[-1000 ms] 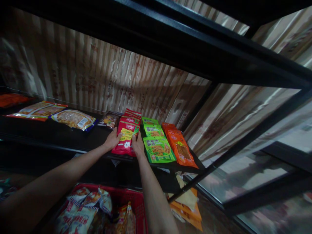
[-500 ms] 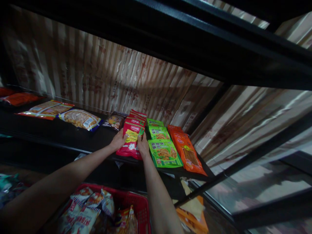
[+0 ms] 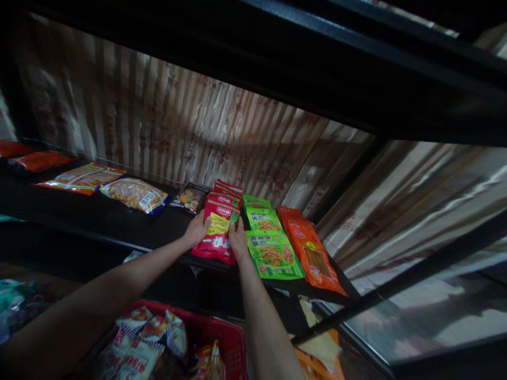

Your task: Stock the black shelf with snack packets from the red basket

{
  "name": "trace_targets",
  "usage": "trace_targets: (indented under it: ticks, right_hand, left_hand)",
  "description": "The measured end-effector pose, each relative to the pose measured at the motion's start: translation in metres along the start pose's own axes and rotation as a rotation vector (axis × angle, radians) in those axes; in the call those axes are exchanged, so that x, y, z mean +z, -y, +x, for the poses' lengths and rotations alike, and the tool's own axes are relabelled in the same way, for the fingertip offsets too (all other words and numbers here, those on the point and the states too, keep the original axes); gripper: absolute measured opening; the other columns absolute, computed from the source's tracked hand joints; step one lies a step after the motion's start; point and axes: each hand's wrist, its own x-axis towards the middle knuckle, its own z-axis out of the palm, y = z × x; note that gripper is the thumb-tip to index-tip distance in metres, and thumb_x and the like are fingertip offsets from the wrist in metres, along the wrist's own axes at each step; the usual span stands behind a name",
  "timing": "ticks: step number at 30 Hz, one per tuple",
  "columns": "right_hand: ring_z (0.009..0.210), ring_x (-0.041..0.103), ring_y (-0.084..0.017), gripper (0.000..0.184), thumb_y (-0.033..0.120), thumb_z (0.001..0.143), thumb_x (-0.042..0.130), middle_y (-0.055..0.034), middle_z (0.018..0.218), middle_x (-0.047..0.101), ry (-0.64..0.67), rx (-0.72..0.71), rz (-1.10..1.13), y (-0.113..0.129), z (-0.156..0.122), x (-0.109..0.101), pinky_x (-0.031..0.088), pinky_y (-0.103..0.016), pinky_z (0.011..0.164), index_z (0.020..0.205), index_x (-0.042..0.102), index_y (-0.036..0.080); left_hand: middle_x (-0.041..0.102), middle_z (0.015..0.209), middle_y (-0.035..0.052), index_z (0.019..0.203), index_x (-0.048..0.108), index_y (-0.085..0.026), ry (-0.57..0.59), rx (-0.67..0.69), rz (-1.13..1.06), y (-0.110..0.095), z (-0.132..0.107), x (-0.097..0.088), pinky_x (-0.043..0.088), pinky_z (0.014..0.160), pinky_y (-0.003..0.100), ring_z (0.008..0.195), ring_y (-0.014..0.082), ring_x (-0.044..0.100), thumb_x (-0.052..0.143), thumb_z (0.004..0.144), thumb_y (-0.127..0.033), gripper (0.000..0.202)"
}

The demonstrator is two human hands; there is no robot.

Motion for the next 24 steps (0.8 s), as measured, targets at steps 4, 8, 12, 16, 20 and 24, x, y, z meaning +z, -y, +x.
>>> trace_targets:
  ticks: [4, 8, 12, 16, 20, 24]
  right_hand:
    - [0.126, 0.046, -0.026, 0.065, 0.046, 0.088, 0.033, -0.014, 0.14, 0.046, -0.014, 0.007, -0.012, 0.0008, -0.0007, 0.0016, 0.034, -0.038, 0.105, 0.144, 0.026, 0.015]
    - [0.126, 0.047, -0.027, 0.064, 0.045, 0.088, 0.033, -0.0158, 0.139, 0.047, -0.035, -0.016, -0.032, 0.0017, -0.0007, 0.0007, 0.036, -0.039, 0.103, 0.143, 0.028, 0.013]
    - [0.126, 0.047, -0.027, 0.063, 0.044, 0.089, 0.033, -0.0157, 0.138, 0.047, -0.039, -0.013, -0.057, 0.0041, -0.0011, -0.0006, 0.036, -0.04, 0.103, 0.143, 0.028, 0.013]
    - [0.124, 0.048, -0.026, 0.062, 0.043, 0.089, 0.032, -0.0153, 0.138, 0.048, -0.047, -0.005, -0.105, 0.0068, -0.0028, 0.0011, 0.036, -0.039, 0.103, 0.144, 0.028, 0.013]
    - [0.121, 0.051, -0.027, 0.063, 0.044, 0.089, 0.031, -0.017, 0.136, 0.05, -0.059, -0.02, -0.113, 0.0078, -0.0033, 0.0022, 0.037, -0.04, 0.102, 0.143, 0.029, 0.011]
    - [0.121, 0.051, -0.027, 0.063, 0.044, 0.089, 0.031, -0.0171, 0.135, 0.05, -0.069, -0.018, -0.113, 0.0068, -0.0031, 0.0016, 0.037, -0.041, 0.102, 0.143, 0.03, 0.011]
  left_hand:
    - [0.053, 0.132, 0.0151, 0.132, 0.042, -0.011, 0.008, 0.012, 0.001, 0.0013, 0.0008, 0.0017, 0.034, 0.104, 0.034, 0.123, 0.023, 0.048, 0.032, 0.092, -0.031, 0.045]
    - [0.048, 0.135, 0.0203, 0.135, 0.037, -0.004, 0.012, -0.007, 0.026, 0.0005, 0.001, 0.0028, 0.033, 0.104, 0.033, 0.125, 0.0244, 0.045, 0.031, 0.092, -0.032, 0.051]
    - [0.045, 0.136, 0.0233, 0.137, 0.032, 0.0, 0.031, -0.013, 0.044, -0.0009, 0.0001, 0.0041, 0.033, 0.104, 0.033, 0.127, 0.0256, 0.044, 0.029, 0.092, -0.032, 0.055]
    - [0.042, 0.139, 0.0243, 0.138, 0.031, 0.0, 0.022, -0.014, 0.057, -0.0017, -0.001, 0.0055, 0.032, 0.105, 0.035, 0.129, 0.0265, 0.041, 0.027, 0.093, -0.032, 0.056]
    - [0.038, 0.142, 0.025, 0.139, 0.027, 0.003, 0.037, -0.023, 0.08, -0.0021, -0.0005, 0.0062, 0.029, 0.107, 0.034, 0.132, 0.0269, 0.037, 0.027, 0.093, -0.033, 0.059]
    - [0.038, 0.141, 0.0246, 0.141, 0.026, 0.002, 0.055, -0.032, 0.108, -0.0021, 0.0002, 0.0072, 0.029, 0.107, 0.032, 0.132, 0.0263, 0.037, 0.027, 0.093, -0.035, 0.06]
